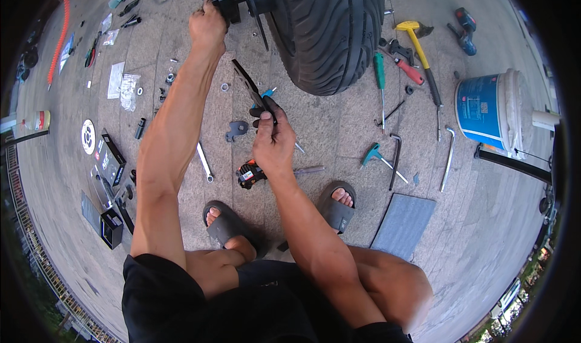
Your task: The person assembles a brake caliper onto a mounting bracket and attempts to fit it onto the motorcycle wheel hub. They repeatedly adjust the caliper and bracket, then remove the assembly and reposition the wheel to continue the installation.
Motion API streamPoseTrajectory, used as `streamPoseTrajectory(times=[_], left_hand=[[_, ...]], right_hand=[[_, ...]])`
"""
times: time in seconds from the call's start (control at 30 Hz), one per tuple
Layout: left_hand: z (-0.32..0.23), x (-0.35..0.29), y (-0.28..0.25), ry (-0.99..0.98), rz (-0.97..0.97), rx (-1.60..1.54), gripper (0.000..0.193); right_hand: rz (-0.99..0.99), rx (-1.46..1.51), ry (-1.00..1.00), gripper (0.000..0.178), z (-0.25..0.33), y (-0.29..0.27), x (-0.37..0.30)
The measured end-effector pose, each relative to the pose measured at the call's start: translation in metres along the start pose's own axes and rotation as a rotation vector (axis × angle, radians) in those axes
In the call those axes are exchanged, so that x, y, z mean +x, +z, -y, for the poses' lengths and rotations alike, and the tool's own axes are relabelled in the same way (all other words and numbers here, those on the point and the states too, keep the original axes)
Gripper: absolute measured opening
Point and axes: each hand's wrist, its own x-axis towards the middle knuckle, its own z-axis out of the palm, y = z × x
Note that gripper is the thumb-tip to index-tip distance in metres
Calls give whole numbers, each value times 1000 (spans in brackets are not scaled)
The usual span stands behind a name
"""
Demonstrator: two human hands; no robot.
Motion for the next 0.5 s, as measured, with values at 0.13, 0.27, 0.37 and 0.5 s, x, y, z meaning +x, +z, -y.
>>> streamPoseTrajectory(times=[0.13, 0.27, 0.37, 0.5], left_hand=[[0, 0, -1, -16, 3, 23, 50], [2, 0, 0, 82, -33, 115, 51], [4, 3, 2, 128, -80, 211, 51], [15, 17, 4, 265, -119, 386, 49]], right_hand=[[-18, 29, 1, 34, -4, -3, 3], [6, -21, 83, 35, -6, -8, 3], [15, -17, 99, 35, -5, -9, 5], [40, -24, 110, 36, 0, -12, 8]])
